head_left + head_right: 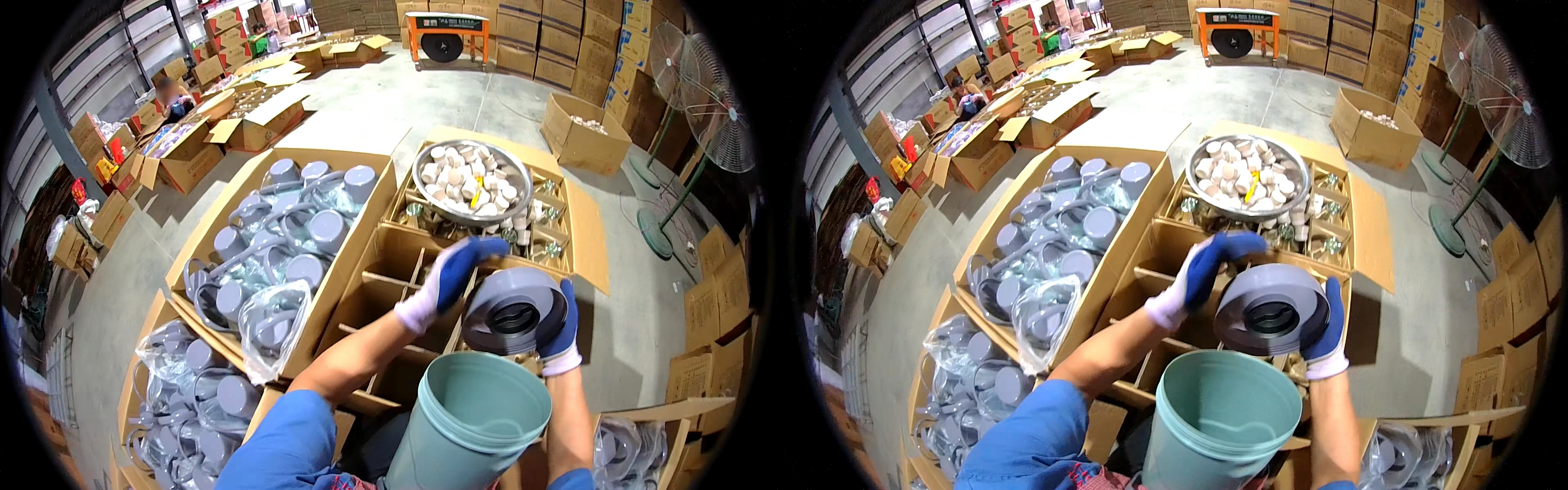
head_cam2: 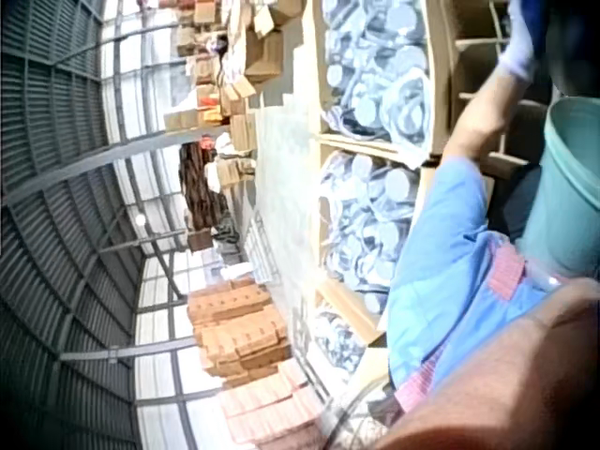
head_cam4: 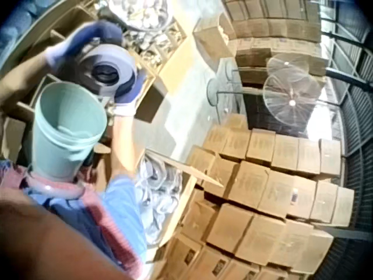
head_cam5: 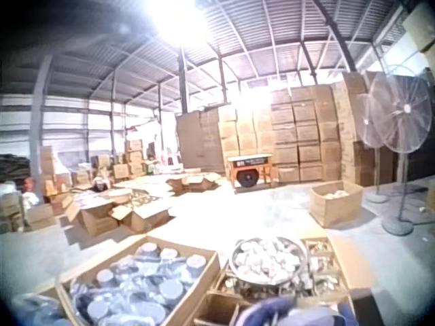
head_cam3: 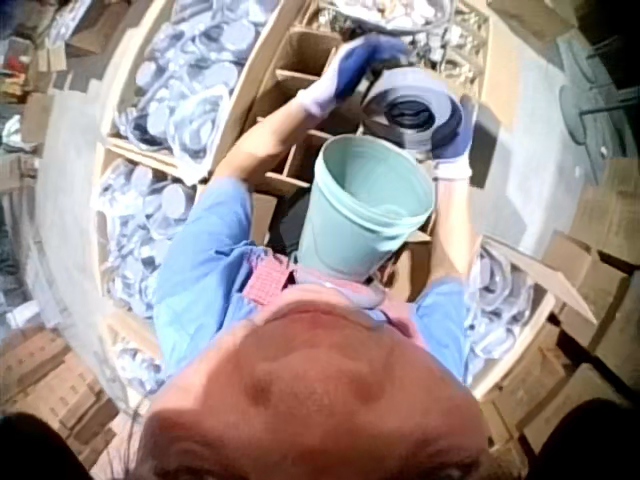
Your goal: The person assembles white plastic containers by attaching lids and placing them into cardboard boxes. They also handle small glass jars and plastic-wrapped lids, organizing them within the boxes.
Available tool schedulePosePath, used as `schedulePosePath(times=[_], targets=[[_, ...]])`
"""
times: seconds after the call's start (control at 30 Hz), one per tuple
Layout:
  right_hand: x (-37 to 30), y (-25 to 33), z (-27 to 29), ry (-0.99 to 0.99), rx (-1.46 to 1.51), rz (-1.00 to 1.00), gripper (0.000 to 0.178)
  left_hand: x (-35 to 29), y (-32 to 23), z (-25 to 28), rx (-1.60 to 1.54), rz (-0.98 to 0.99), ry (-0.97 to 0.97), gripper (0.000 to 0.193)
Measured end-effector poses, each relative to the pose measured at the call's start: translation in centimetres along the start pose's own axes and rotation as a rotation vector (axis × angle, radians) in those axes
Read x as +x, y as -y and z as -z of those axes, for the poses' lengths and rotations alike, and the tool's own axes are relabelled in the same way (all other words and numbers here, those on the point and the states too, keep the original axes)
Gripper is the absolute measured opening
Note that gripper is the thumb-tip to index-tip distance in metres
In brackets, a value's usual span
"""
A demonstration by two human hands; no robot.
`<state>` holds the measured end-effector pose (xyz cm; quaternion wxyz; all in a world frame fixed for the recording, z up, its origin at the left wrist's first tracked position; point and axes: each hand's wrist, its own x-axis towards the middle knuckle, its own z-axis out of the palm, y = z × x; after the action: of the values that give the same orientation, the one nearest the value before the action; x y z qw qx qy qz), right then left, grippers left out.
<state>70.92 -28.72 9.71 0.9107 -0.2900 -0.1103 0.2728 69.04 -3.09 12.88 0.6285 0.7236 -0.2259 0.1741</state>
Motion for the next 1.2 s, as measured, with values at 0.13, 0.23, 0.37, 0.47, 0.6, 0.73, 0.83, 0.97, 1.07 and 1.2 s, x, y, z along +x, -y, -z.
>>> schedulePosePath(times=[0.13, 0.23, 0.37, 0.47, 0.6, 0.73, 0.83, 0.97, 1.07, 1.2], targets=[[-0.1, -4.3, 7.3, -0.054, -0.052, 0.154, 0.056, -1.8, 17.5, 2.6, 0.776, 0.416, -0.091, 0.053], [-3.5, -6.8, 8.6, -0.248, -0.001, -0.014, 0.057, -4.6, 19.8, 2.2, 0.98, 0.536, 0.109, 0.061], [-5.9, -5.1, 9.1, -0.489, -0.748, 0.077, 0.044, -2.1, 14.7, 2.7, 1.045, 0.346, 0.188, 0.051], [-4.9, -5.7, 7.3, -0.576, -1.435, 0.383, 0.039, 0.1, 3.6, 3.7, 1.159, -0.125, 0.201, 0.051], [-0.4, -6.7, 0.4, -0.117, -0.288, 0.11, 0.051, -0.2, -17.4, 2.0, 1.111, -0.564, 0.204, 0.048], [-1.7, -2.1, -9.1, 0.101, -0.067, 0.139, 0.061, -5.4, -27.0, -1.2, 1.104, -0.757, 0.496, 0.045], [-5.2, -0.5, -13.4, 0.002, -0.158, 0.238, 0.059, -4.5, -27.7, 0.2, 0.993, -0.689, 0.427, 0.054], [-13.8, -1.3, -18.4, -0.185, -0.812, 0.339, 0.055, -1.5, -23.8, 4.4, 0.146, -0.284, 0.225, 0.05], [-16.6, -0.8, -16.9, -0.191, -0.658, 0.331, 0.06, -4.0, -23.2, 4.3, -0.036, 0.229, 0.506, 0.05], [-11.0, -1.8, -11.2, -0.366, -0.681, 0.438, 0.05, -6.5, -21.5, -0.4, 0.392, 0.273, 0.89, 0.055]])
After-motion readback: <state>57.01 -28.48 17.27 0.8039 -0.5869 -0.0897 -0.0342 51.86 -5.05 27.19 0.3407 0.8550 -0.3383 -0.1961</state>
